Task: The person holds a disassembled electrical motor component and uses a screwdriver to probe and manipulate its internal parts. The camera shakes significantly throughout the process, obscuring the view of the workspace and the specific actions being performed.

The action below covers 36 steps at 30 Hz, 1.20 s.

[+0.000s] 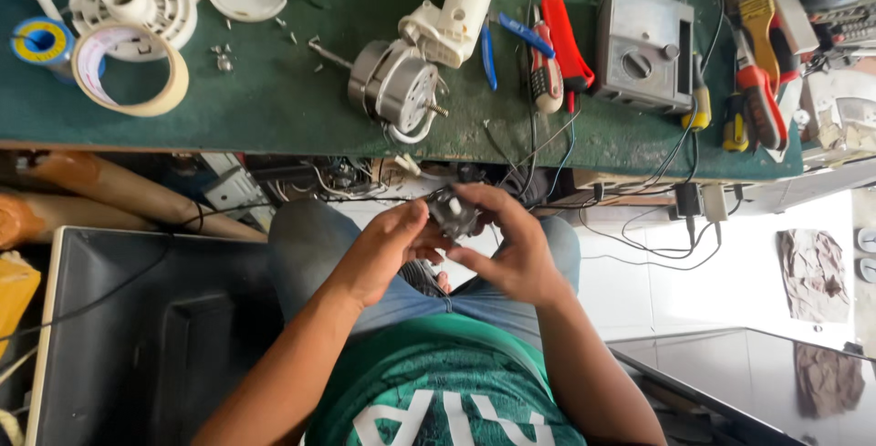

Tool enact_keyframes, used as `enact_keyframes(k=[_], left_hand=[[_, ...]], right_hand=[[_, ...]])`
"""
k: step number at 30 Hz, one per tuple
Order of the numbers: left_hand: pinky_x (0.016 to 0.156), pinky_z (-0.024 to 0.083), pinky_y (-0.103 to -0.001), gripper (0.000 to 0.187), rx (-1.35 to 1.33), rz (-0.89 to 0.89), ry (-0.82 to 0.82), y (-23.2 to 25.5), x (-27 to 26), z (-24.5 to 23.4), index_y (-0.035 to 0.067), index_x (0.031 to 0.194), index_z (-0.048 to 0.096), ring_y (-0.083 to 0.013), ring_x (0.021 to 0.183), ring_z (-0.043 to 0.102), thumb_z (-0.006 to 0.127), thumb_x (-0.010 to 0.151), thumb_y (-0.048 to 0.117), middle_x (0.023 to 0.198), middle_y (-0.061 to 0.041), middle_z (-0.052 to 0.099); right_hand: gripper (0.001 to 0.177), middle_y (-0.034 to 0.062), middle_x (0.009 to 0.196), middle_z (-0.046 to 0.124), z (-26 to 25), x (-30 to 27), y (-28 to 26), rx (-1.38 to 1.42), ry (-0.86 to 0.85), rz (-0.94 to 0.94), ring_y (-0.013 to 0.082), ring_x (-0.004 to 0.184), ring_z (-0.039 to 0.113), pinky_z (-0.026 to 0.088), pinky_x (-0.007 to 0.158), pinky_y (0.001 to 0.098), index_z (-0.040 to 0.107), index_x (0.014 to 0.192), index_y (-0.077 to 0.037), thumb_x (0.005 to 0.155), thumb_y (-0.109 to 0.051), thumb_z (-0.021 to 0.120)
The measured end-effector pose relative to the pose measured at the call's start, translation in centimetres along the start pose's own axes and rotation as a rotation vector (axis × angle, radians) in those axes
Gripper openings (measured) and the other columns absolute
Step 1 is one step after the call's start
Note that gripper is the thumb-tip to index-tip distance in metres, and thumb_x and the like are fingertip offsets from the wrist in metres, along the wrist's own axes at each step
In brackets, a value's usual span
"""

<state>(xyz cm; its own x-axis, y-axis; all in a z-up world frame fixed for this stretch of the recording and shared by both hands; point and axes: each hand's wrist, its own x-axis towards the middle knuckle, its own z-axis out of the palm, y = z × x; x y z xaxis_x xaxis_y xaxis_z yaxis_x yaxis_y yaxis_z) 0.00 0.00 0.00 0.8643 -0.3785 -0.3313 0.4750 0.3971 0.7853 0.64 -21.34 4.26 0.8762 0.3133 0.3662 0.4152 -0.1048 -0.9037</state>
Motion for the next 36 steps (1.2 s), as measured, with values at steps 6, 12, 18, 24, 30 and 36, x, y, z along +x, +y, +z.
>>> enact_keyframes(k=[6,12,18,24,30,36], left_hand=[[0.082,0.061,-0.036,0.079,0.115,0.010,-0.054,4.6,-1.8,1.7,-0.001,0.147,0.065,-0.0308,0.099,0.082,0.041,0.106,0.061,0.115,-0.021,0.084],[0.075,0.061,-0.032,0.036,0.264,0.227,0.077,5.0,-1.9,2.4,0.000,0.125,0.078,-0.0240,0.088,0.080,0.070,0.103,0.028,0.101,-0.016,0.086],[0.073,0.056,-0.026,0.026,0.768,0.494,0.258,7.5,-3.6,3.7,0.013,0.099,0.078,-0.0093,0.079,0.070,0.079,0.092,0.038,0.087,0.003,0.079],[0.103,0.057,-0.046,0.059,1.213,1.107,0.175,9.5,-2.9,3.8,0.012,0.146,0.061,-0.0357,0.129,0.064,0.085,0.096,0.030,0.151,-0.022,0.057],[0.080,0.062,-0.035,0.044,1.342,1.175,0.166,9.9,-2.2,4.8,0.016,0.129,0.074,-0.0184,0.102,0.077,0.088,0.091,0.036,0.117,0.000,0.078],[0.063,0.053,-0.037,0.027,1.147,0.987,0.348,7.7,0.0,3.0,0.011,0.109,0.077,-0.0193,0.065,0.066,0.077,0.098,0.035,0.093,-0.002,0.080]], right_hand=[[0.067,0.0256,0.120,0.071,-0.9,-0.6,2.6,0.526,0.069,0.109,0.0270,0.101,0.074,0.064,0.081,0.0381,0.050,0.148,0.015,0.092,-0.006,0.079],[0.067,0.0369,0.112,0.072,0.1,0.4,2.3,0.731,0.181,0.099,0.0395,0.094,0.078,0.066,0.077,0.0478,0.049,0.145,0.019,0.101,-0.028,0.068],[0.068,0.0280,0.101,0.075,-1.1,2.0,-0.7,0.710,0.222,0.432,0.0347,0.070,0.074,0.056,0.057,0.0373,0.064,0.117,0.009,0.102,-0.057,0.057],[0.063,0.0260,0.085,0.066,-2.2,4.7,-2.4,0.938,0.167,0.721,0.0283,0.050,0.064,0.044,0.036,0.0283,0.063,0.140,-0.009,0.105,-0.060,0.047],[0.084,0.0245,0.059,0.062,-1.3,5.7,-1.4,0.835,0.136,0.968,0.0340,0.036,0.058,0.029,0.027,0.0288,0.063,0.078,0.004,0.106,-0.072,0.043],[0.091,0.0213,0.091,0.076,-0.7,3.2,-0.3,0.629,0.021,0.432,0.0292,0.063,0.072,0.044,0.048,0.0302,0.060,0.125,-0.002,0.094,-0.082,0.032]])
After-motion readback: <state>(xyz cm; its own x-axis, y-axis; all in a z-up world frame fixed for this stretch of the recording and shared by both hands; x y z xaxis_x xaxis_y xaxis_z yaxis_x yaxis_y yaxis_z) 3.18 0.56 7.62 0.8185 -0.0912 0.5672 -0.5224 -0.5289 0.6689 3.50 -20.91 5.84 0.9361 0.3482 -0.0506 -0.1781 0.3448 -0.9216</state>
